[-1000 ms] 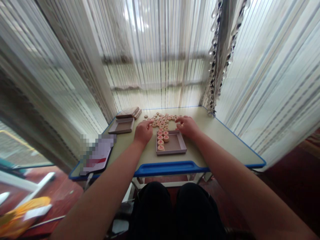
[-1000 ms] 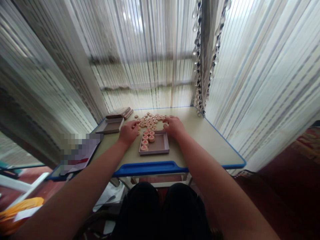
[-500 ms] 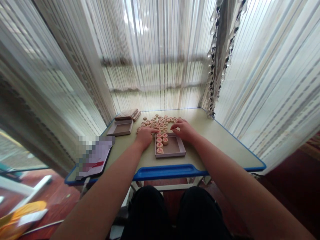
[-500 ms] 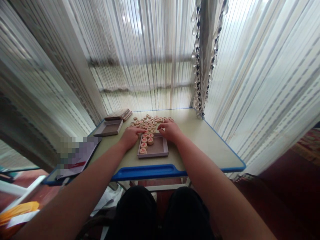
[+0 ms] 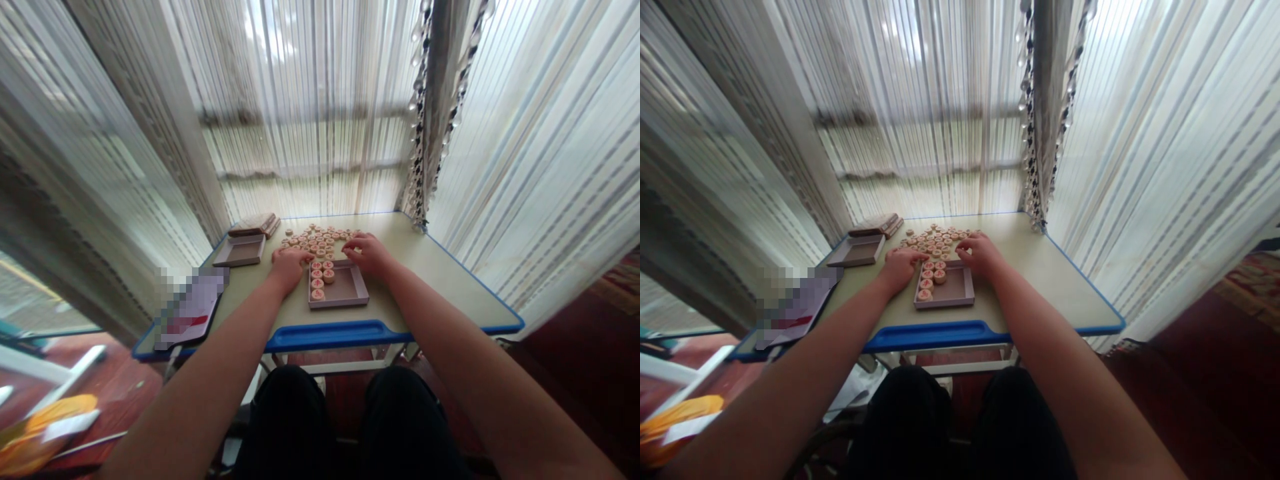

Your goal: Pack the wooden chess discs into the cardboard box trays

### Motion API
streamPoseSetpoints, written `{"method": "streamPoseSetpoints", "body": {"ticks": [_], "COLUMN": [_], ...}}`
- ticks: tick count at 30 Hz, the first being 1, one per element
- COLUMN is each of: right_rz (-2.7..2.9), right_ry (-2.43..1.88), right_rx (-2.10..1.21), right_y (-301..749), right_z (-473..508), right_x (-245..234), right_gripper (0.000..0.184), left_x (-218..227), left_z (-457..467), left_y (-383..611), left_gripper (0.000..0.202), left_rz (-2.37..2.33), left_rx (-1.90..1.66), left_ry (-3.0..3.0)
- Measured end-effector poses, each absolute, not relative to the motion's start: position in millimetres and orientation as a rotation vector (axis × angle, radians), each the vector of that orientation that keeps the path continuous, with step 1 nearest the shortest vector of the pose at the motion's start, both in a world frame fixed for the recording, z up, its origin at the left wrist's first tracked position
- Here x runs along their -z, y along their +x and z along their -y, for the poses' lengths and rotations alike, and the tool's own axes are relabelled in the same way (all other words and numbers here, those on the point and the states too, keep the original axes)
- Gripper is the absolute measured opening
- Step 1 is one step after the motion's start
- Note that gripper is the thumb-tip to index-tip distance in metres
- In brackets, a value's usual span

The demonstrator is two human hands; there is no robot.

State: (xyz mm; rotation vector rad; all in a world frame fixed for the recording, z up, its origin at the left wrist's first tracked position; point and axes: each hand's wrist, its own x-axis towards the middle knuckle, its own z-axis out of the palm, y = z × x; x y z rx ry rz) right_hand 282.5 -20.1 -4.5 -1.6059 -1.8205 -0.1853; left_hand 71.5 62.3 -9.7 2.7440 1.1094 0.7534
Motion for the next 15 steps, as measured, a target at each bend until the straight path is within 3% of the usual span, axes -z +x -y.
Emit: {"method": "streamPoseSetpoints", "body": {"ticks": [15], "right_rz": [1.806], "right_ry": [-1.638], "right_rx": [0.196], "right_y": [282.1], "right_z": [22.5], "right_x": [2.3], "right_gripper": [0.017], "left_x": [4.0], "left_z": [-57.1], "left_y": [70.7], "left_gripper": [0.030], "left_rz": [-1.157], "left_rx": [-0.782], "left_ry": [2.710]}}
